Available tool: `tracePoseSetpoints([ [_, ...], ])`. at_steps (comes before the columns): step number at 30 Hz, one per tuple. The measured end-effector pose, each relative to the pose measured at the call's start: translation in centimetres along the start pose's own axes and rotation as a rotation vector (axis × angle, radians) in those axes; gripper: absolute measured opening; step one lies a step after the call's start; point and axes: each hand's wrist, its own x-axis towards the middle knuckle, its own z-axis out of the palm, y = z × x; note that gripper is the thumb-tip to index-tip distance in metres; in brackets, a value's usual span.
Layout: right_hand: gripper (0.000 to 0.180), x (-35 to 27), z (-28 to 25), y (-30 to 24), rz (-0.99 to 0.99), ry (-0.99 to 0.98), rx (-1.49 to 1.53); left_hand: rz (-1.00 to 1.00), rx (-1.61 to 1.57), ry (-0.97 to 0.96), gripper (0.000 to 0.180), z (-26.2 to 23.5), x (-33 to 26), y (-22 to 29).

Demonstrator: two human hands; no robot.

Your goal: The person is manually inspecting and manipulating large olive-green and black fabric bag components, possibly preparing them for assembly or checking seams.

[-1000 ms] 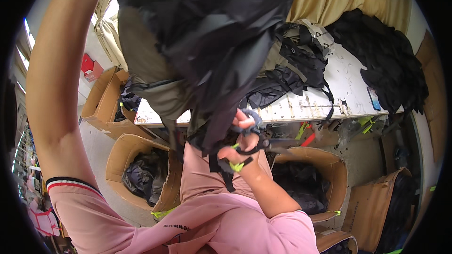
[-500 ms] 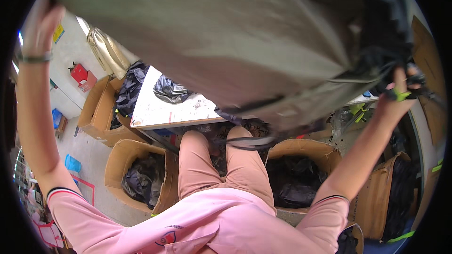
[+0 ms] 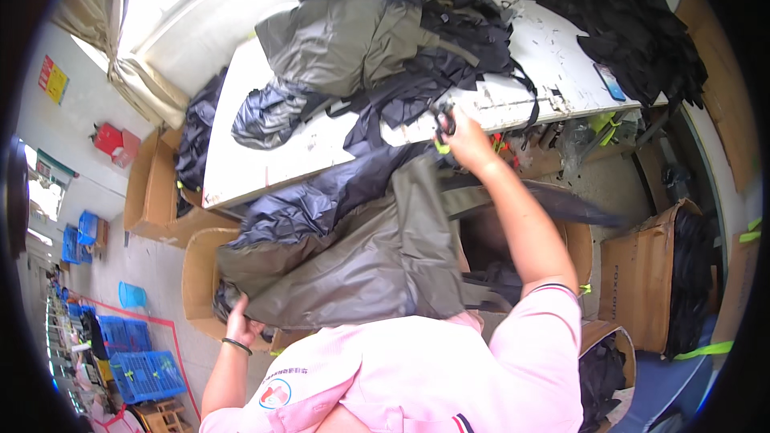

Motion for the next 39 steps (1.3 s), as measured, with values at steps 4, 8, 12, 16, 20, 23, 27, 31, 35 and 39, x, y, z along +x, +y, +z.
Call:
tracePoseSetpoints([
  [4,0.026,-4.3,5.5,1.6,0.123,-0.058,-0.101,0.353,0.579,0.435,0.049,-6.6,4.1,-3.5],
  [8,0.028,-6.2,7.3,-1.4,0.029,-0.241,-0.032,1.160,0.879,0.198,0.031,4.9,1.4,2.8],
  [12,0.031,-6.4,10.8,0.2,-0.189,-0.336,-0.262,1.382,1.187,-0.195,0.032,14.5,3.8,6.7],
  [16,0.031,-5.9,13.0,2.4,-0.212,-0.301,-0.434,1.079,1.332,-0.479,0.031,16.0,10.6,7.2],
  [20,0.032,-5.3,9.1,1.7,0.098,-0.314,-0.173,1.002,1.266,-0.456,0.028,16.2,13.0,7.4],
  [23,0.033,-4.4,4.8,-0.4,0.286,-0.338,0.039,0.784,1.393,-0.416,0.030,15.3,13.4,8.6],
  [27,0.037,-3.9,1.0,-0.6,0.283,-0.389,-0.113,0.915,1.312,-0.690,0.029,15.6,14.5,9.5],
  [31,0.037,-3.2,-1.9,-2.7,0.467,-0.337,-0.025,0.109,0.739,-0.942,0.022,17.3,10.9,13.5],
  [35,0.037,-3.3,-1.9,0.2,0.538,-0.359,-0.022,0.081,0.735,-0.945,0.020,18.9,11.3,13.3],
  [39,0.039,-3.8,0.4,2.7,0.590,-0.410,-0.128,0.154,0.932,-0.895,0.023,19.0,12.7,12.9],
])
